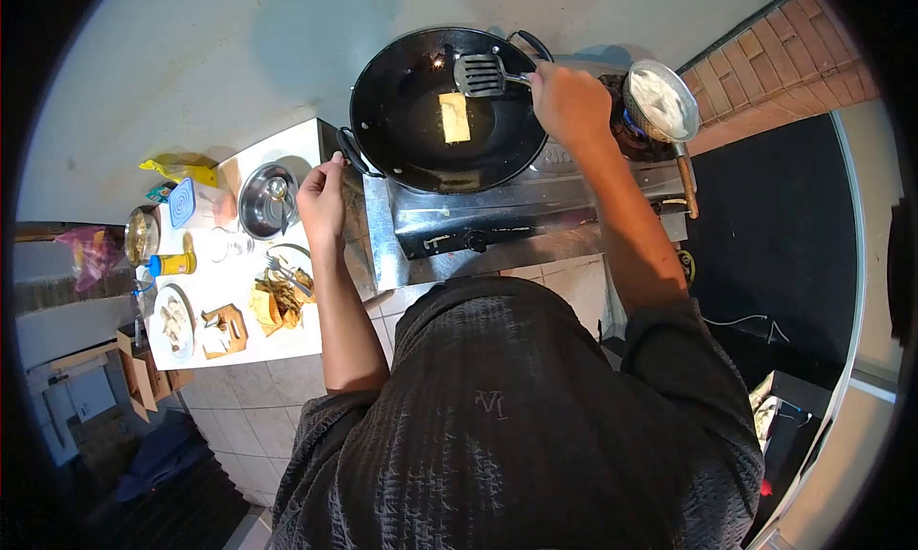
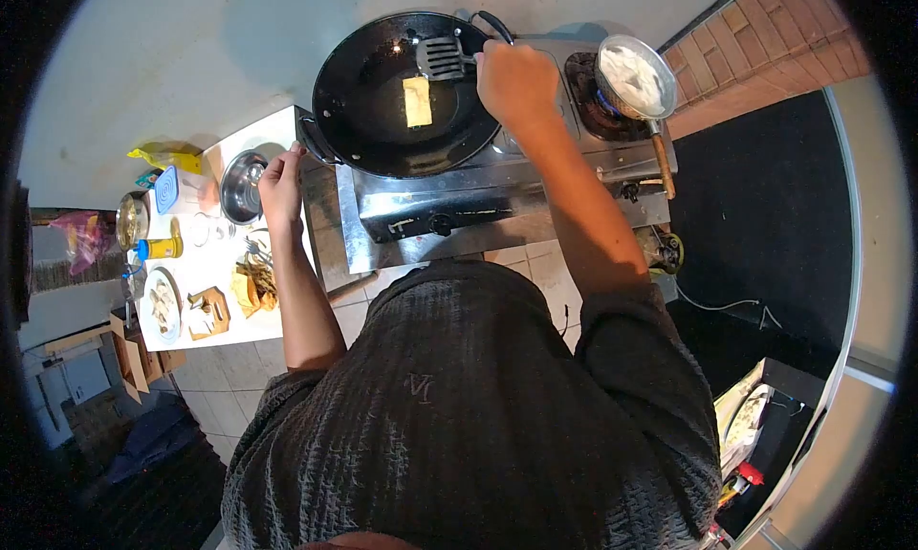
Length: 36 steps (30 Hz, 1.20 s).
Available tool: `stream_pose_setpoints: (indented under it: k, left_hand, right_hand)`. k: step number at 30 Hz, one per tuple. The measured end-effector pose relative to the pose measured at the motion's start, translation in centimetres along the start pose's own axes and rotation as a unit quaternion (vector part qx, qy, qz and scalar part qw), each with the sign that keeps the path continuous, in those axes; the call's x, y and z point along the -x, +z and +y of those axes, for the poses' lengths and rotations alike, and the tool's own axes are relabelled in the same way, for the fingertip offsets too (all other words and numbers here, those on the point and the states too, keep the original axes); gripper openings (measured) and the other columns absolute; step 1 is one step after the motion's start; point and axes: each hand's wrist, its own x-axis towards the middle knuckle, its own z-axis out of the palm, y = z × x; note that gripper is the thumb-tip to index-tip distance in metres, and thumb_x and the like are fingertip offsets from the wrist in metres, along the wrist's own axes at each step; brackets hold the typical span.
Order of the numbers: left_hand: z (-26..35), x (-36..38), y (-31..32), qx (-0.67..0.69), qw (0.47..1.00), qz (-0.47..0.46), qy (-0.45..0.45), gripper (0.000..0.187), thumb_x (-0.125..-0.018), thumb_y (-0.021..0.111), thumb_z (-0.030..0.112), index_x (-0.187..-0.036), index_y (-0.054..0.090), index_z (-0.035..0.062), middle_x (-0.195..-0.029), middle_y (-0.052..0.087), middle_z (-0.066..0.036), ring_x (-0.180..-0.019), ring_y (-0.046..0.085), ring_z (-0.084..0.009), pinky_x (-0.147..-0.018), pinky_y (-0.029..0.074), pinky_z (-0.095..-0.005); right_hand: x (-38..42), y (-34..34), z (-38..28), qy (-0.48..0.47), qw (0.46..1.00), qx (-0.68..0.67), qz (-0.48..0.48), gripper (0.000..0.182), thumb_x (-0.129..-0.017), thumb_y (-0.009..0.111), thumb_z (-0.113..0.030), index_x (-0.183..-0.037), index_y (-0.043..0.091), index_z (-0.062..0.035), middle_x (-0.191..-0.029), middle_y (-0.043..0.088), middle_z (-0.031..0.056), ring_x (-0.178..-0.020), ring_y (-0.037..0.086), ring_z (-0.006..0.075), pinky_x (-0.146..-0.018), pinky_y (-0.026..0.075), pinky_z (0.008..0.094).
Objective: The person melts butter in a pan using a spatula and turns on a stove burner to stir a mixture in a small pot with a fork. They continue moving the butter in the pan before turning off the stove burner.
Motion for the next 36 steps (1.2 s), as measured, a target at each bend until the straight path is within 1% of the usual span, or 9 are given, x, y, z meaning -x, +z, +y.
stream_pose_setpoints:
  k: [3,9,12,19,21,24,28,30,36]
  left_hand:
    - [0.3,0.2,-0.1,-0.009,1.000,0.001,0.000,0.029,-0.086,0.061,0.027,-0.085,0.065,-0.0023,-0.078,0.061,-0.003,-0.073,0.049,-0.0081,-0.070,0.039,-0.0223]
    - [0.2,0.4,-0.1,-0.010,1.000,0.001,-0.003,0.029,-0.086,0.061,0.027,-0.085,0.065,-0.0017,-0.076,0.060,-0.002,-0.071,0.048,-0.0076,-0.068,0.038,-0.0217]
    - [0.1,0.4,-0.2,-0.016,1.000,-0.002,-0.004,0.029,-0.086,0.062,0.027,-0.085,0.065,-0.0015,-0.076,0.060,-0.001,-0.071,0.048,-0.0075,-0.068,0.038,-0.0216]
    - [-0.2,0.3,-0.4,-0.014,1.000,-0.005,-0.002,0.029,-0.086,0.062,0.027,-0.084,0.064,-0.0016,-0.078,0.062,-0.003,-0.072,0.050,-0.0076,-0.069,0.039,-0.0215]
    - [-0.1,0.5,-0.2,-0.010,1.000,-0.002,-0.002,0.028,-0.086,0.062,0.027,-0.084,0.064,-0.0016,-0.078,0.062,-0.003,-0.073,0.050,-0.0076,-0.069,0.039,-0.0214]
    - [0.1,0.6,-0.1,-0.007,1.000,0.001,-0.002,0.028,-0.086,0.062,0.027,-0.084,0.064,-0.0016,-0.078,0.062,-0.002,-0.072,0.050,-0.0073,-0.069,0.039,-0.0212]
    - [0.3,0.8,0.0,-0.009,1.000,-0.002,-0.008,0.028,-0.086,0.062,0.026,-0.084,0.064,-0.0019,-0.076,0.061,-0.001,-0.072,0.048,-0.0068,-0.068,0.038,-0.0210]
    - [0.5,0.8,0.0,-0.010,1.000,0.000,-0.009,0.029,-0.086,0.062,0.026,-0.084,0.064,-0.0019,-0.076,0.060,-0.001,-0.071,0.048,-0.0069,-0.068,0.038,-0.0212]
    - [0.4,0.6,-0.1,-0.014,1.000,0.002,-0.005,0.028,-0.086,0.062,0.026,-0.084,0.065,-0.0019,-0.078,0.061,-0.002,-0.073,0.049,-0.0076,-0.069,0.039,-0.0217]
  right_hand:
    - [0.1,0.3,0.3,0.018,1.000,0.006,-0.016,0.022,-0.082,0.055,-0.026,-0.075,0.064,-0.0065,-0.067,0.062,0.0167,-0.065,0.062,0.0356,-0.059,0.050,0.0441]
    - [-0.8,-0.3,1.0,0.013,1.000,0.013,-0.016,0.020,-0.079,0.058,-0.025,-0.074,0.065,-0.0071,-0.069,0.063,0.0169,-0.068,0.062,0.0353,-0.061,0.050,0.0443]
    - [-1.2,-0.4,1.3,0.016,0.999,0.032,-0.002,0.020,-0.081,0.056,-0.026,-0.078,0.066,-0.0089,-0.070,0.062,0.0160,-0.069,0.061,0.0357,-0.063,0.049,0.0444]
    - [-1.0,-0.8,1.1,0.019,1.000,0.024,-0.008,0.022,-0.081,0.055,-0.027,-0.077,0.065,-0.0078,-0.070,0.063,0.0161,-0.069,0.061,0.0362,-0.063,0.049,0.0447]
    - [-1.1,-0.5,1.0,-0.010,0.999,0.028,0.018,0.012,-0.073,0.056,-0.014,-0.068,0.063,-0.0060,-0.067,0.062,0.0164,-0.064,0.062,0.0353,-0.058,0.050,0.0434]
    - [-0.9,-0.7,0.4,-0.018,0.999,0.033,0.020,0.011,-0.070,0.054,-0.011,-0.067,0.063,-0.0051,-0.067,0.062,0.0172,-0.063,0.062,0.0355,-0.057,0.051,0.0432]
    - [-0.8,-0.8,0.0,-0.018,0.999,0.036,-0.015,0.013,-0.071,0.055,-0.014,-0.068,0.064,-0.0053,-0.067,0.062,0.0171,-0.064,0.062,0.0352,-0.058,0.051,0.0433]
    - [-0.7,-0.9,-0.2,-0.037,0.999,-0.003,-0.033,0.015,-0.074,0.056,-0.016,-0.069,0.065,-0.0059,-0.066,0.062,0.0166,-0.065,0.062,0.0349,-0.059,0.051,0.0436]
    - [-0.7,-1.5,-1.0,-0.017,1.000,-0.010,-0.011,0.019,-0.078,0.055,-0.020,-0.071,0.065,-0.0063,-0.068,0.063,0.0165,-0.067,0.063,0.0351,-0.060,0.050,0.0442]
